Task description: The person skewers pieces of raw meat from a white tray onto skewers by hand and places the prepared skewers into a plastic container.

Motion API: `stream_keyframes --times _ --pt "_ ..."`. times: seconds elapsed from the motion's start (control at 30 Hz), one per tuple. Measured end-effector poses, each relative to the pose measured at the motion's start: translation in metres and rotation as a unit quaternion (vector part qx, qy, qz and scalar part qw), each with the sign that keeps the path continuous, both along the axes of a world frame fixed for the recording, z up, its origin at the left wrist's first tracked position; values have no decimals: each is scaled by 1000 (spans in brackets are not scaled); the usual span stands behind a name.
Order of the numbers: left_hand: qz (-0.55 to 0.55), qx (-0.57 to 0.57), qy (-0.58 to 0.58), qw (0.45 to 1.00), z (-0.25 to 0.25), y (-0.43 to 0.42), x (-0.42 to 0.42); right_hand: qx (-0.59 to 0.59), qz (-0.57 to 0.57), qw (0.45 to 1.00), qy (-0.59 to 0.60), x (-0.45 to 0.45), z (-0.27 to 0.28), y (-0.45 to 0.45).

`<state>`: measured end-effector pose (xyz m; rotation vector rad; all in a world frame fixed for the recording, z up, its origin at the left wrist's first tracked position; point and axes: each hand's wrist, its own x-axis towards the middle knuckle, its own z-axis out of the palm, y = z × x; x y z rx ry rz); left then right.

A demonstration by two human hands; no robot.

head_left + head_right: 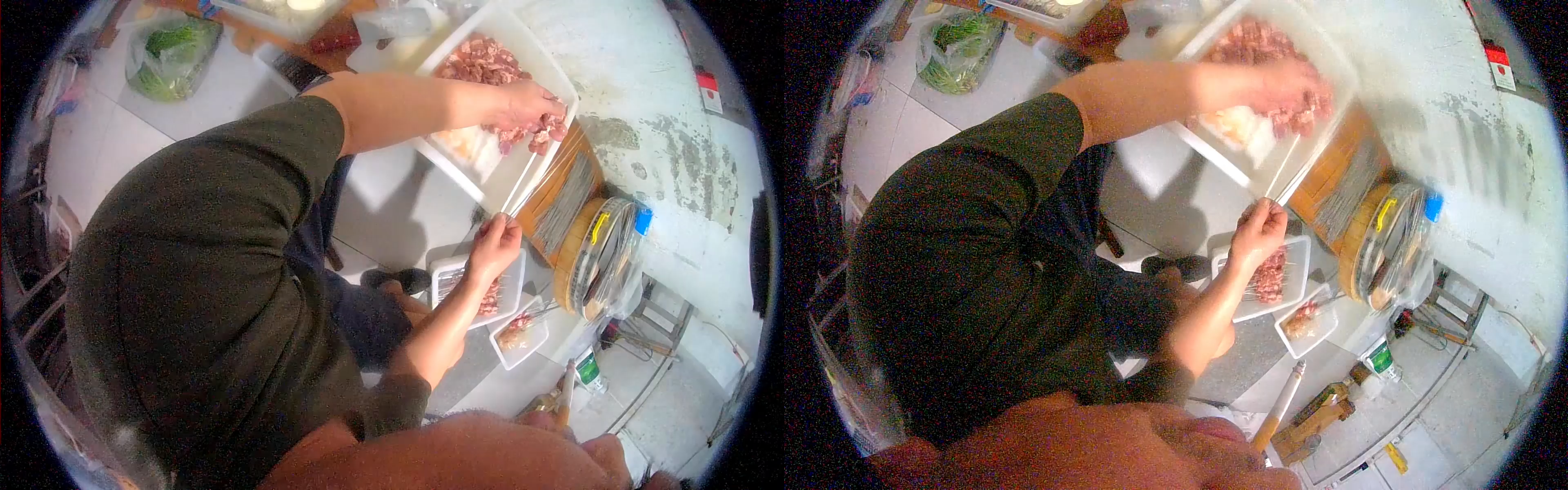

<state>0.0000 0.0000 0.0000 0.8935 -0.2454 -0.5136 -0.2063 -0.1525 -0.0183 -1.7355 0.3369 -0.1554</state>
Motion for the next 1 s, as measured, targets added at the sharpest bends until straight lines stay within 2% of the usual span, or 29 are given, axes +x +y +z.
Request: stream_keyframes --times 0.27,0.37,0.47,0.57,0.87,1.0 --pt "3 -29 21 999 5 2 1 -18 12 1000 -6 5 5 0" --pt "-7 -55 4 998 -11 -7 8 -8 4 1000 1 6 6 4" --pt "28 -49 12 998 -6 -9 -2 -28 3 1000 -1 8 3 3" --pt "6 -89 20 996 -10 -11 2 -52 10 998 -18 9 2 2" --pt "23 -65 31 997 -12 -12 2 -9 -2 1000 -8 12 5 6" --pt "17 -33 49 998 -6 -10 -10 -27 1 1000 -14 14 1 2"
